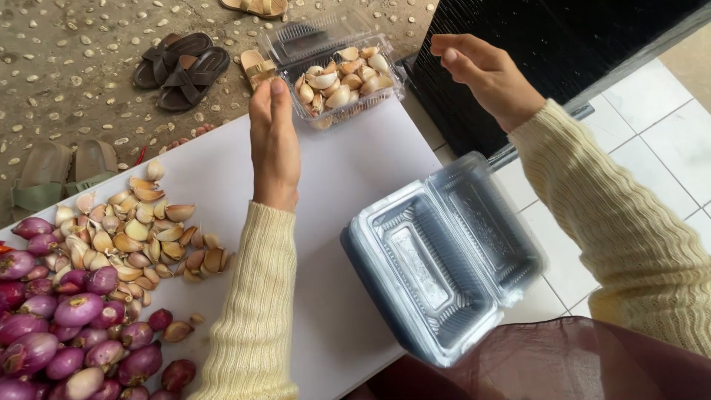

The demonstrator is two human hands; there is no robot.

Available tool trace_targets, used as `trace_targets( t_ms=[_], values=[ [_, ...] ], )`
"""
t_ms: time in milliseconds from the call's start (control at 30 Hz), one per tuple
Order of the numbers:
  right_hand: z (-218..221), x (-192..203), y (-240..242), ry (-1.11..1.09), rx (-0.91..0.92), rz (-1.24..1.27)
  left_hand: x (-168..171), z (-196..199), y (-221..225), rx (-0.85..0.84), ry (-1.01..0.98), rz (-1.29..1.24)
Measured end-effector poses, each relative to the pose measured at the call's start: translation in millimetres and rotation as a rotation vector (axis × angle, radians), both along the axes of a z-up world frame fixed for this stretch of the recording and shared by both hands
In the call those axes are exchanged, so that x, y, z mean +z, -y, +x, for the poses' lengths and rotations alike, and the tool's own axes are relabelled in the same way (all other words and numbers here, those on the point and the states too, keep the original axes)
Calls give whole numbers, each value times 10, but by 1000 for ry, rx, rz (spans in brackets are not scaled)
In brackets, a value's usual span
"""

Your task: The person places garlic cloves into small plastic containers by hand.

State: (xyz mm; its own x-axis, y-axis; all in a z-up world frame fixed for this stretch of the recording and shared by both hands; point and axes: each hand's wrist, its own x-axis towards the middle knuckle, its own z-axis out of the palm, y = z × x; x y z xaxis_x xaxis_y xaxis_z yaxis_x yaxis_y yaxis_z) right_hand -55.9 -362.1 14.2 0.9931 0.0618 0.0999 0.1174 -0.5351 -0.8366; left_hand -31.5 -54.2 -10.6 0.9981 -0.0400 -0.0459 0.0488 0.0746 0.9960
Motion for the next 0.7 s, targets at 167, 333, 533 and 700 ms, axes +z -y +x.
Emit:
trace_targets(
  t_ms=[167, 333, 533, 700],
  values=[
    [-1004, 438, -179, 204, 261, -185, 302, -834, -138, -64, 229, 164],
    [-2025, 576, -689, 245, 486, -158, 414, -1721, -296, -151, 385, 291],
    [-2733, 296, -1076, 257, 383, -381, 143, -2569, -336, -108, 412, 314],
    [-2930, 94, -1235, 244, 153, -474, -51, -2897, -246, -104, 318, 179]
  ],
)
